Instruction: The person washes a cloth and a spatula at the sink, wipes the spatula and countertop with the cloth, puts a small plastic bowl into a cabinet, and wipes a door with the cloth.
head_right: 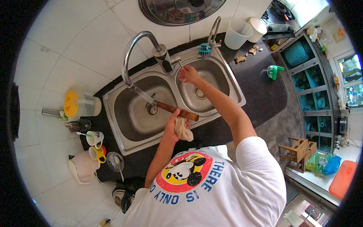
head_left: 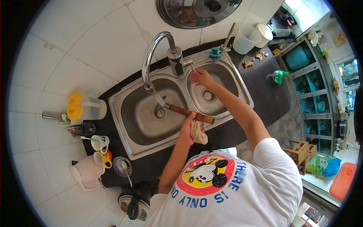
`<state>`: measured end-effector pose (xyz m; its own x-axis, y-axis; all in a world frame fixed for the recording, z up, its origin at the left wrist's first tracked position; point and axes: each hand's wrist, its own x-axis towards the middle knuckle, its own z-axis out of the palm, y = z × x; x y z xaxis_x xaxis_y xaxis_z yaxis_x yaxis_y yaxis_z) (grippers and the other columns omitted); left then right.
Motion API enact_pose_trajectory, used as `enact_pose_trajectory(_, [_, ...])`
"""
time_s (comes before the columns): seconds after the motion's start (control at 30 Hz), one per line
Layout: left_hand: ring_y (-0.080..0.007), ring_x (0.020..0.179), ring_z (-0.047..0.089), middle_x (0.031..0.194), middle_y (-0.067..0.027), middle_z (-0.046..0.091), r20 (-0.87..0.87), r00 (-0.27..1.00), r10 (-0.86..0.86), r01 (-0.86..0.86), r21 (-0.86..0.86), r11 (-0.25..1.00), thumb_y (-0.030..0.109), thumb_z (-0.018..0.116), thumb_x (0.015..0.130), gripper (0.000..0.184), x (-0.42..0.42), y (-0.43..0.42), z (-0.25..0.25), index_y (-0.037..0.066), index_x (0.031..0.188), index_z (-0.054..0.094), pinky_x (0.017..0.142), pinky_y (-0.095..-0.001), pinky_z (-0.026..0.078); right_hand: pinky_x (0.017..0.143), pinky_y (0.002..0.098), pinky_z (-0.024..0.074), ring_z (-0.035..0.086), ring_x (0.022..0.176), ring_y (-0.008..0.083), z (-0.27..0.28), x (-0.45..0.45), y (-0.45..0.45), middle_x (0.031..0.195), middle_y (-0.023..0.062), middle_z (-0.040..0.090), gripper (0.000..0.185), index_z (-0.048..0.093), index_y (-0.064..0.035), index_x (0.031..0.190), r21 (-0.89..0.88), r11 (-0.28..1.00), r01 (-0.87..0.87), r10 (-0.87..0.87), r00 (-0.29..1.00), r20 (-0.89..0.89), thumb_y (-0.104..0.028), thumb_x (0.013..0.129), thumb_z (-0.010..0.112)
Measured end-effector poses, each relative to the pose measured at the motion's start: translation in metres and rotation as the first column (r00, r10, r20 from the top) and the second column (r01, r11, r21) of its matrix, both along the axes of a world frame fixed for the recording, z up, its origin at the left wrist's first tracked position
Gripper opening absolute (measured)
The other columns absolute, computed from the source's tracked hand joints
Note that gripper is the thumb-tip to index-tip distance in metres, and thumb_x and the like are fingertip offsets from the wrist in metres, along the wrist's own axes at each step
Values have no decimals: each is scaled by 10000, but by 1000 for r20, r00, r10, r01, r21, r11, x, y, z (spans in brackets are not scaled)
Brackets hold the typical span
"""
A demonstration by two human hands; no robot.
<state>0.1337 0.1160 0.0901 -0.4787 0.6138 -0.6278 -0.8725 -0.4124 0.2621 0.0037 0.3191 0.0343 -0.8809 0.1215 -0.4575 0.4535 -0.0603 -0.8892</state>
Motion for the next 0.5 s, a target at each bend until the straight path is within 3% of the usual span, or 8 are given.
enact_pose_trajectory(0.13, [-152, 531, 542, 682, -35, 568, -62, 998, -23, 23, 4, 1000, 353, 619, 798, 285, 6, 3, -9, 86, 877, 561, 465, -275, 457, 545, 287, 468, 604, 639, 146, 9, 3, -6, 827, 63, 622, 223, 537, -85, 966, 9, 998, 67, -67, 998, -3, -244, 912, 390])
enact_pose_trajectory(0.2, [-148, 518, 543, 677, -34, 567, -104, 994, -17, 19, 11, 1000, 350, 621, 797, 282, 8, 3, -15, 87, 871, 551, 448, -267, 456, 561, 292, 476, 611, 653, 150, -14, -4, 6, 843, 68, 628, 232, 537, -84, 988, -53, 997, 47, -48, 999, -24, -246, 913, 389])
enact_pose_trajectory(0.23, [-144, 505, 546, 673, -34, 565, -37, 998, -41, 40, -16, 999, 348, 623, 795, 279, 8, 4, -13, 90, 858, 538, 437, -262, 458, 568, 294, 480, 614, 661, 152, -26, -5, 9, 851, 70, 631, 237, 537, -83, 999, -93, 995, 22, -25, 999, -29, -246, 913, 388])
enact_pose_trajectory(0.5, [-135, 488, 559, 652, -30, 574, -94, 995, -45, 45, -9, 999, 360, 624, 793, 280, 15, 10, -10, 95, 846, 549, 419, -264, 470, 672, 286, 485, 611, 806, 170, 4, -1, 3, 944, 84, 621, 313, 514, -62, 1089, 25, 999, -31, 30, 999, 25, -297, 934, 379])
